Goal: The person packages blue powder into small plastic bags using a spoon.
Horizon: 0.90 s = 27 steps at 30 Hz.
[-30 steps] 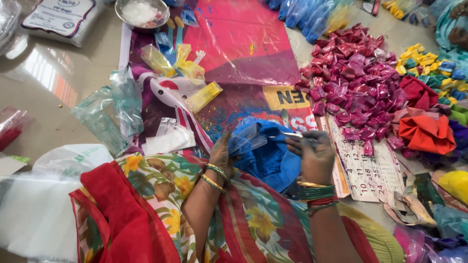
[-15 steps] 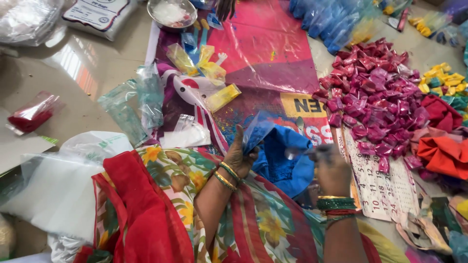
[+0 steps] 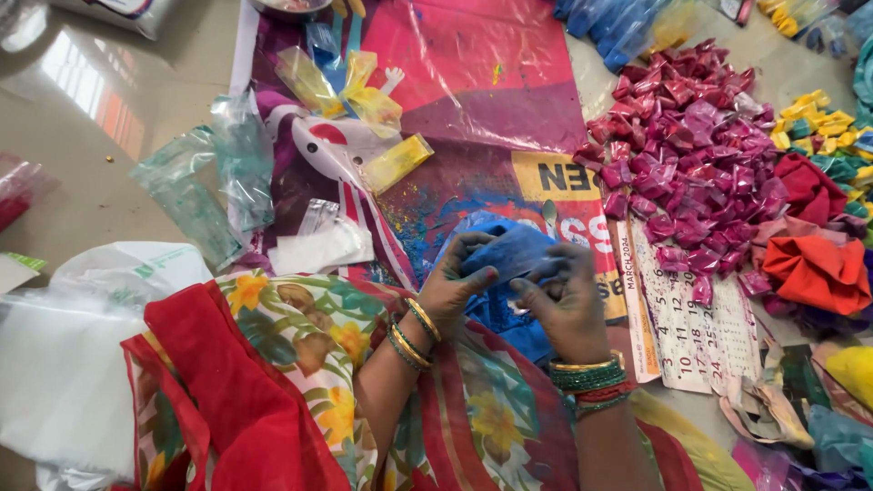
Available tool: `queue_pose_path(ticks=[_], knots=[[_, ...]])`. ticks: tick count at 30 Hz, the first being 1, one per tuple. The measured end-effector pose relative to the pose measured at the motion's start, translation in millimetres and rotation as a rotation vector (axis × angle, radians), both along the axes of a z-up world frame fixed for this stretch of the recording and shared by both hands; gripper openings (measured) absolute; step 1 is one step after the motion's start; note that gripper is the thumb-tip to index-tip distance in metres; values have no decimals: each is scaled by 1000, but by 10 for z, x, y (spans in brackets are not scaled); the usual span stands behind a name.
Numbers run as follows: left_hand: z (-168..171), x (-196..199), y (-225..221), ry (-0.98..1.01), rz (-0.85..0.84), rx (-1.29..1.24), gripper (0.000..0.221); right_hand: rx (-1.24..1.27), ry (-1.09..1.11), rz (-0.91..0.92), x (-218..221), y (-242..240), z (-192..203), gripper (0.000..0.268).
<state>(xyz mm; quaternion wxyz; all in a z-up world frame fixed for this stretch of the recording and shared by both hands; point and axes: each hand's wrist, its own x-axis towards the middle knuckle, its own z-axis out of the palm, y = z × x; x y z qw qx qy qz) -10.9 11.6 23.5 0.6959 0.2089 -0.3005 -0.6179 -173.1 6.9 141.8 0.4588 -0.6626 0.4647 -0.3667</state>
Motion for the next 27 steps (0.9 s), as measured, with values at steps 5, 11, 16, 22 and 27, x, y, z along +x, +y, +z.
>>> queue_pose_path(ticks=[5, 11, 16, 22, 27], knots=[[50, 6, 6, 116, -138, 4, 50, -144, 135, 2, -178, -83, -97, 53], [109, 28, 39, 131, -207, 58, 50, -123, 195, -39, -68, -41, 76, 24], [190, 29, 75, 40, -224, 32, 54, -253, 305, 14, -77, -15, 145, 20], [-9, 12, -12, 114, -266, 180, 47, -101, 186, -125, -165, 34, 238, 13], [-304, -34, -77, 122, -365, 406, 26, -197, 28, -81, -220, 12, 195, 14]])
